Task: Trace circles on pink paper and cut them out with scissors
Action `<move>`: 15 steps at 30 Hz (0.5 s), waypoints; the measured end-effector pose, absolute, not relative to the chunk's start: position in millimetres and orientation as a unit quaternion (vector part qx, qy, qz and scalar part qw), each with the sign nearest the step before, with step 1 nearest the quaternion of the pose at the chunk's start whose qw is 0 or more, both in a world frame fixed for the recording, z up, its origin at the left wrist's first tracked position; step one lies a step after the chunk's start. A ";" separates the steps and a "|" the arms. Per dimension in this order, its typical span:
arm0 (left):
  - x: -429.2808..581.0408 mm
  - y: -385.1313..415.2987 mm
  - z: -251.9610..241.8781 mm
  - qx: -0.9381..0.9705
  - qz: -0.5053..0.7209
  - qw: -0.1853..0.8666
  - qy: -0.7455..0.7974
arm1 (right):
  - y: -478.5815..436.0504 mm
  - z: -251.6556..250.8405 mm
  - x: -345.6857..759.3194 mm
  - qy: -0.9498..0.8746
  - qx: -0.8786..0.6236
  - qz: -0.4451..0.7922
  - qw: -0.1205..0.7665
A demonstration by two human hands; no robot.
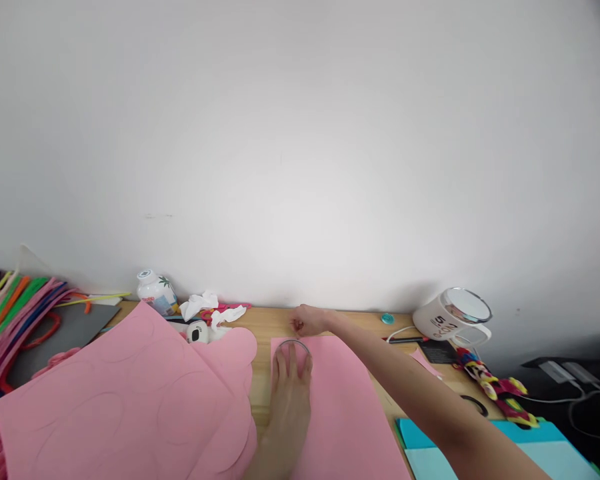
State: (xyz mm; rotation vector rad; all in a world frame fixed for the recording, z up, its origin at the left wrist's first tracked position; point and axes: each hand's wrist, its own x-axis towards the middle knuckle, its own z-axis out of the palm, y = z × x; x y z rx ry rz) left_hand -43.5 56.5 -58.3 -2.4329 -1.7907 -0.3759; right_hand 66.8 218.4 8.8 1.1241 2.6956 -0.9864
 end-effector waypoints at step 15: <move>-66.1 89.0 26.9 -0.849 0.048 -0.132 -0.509 | 138.0 -6.8 107.0 0.746 0.588 -0.290 -0.120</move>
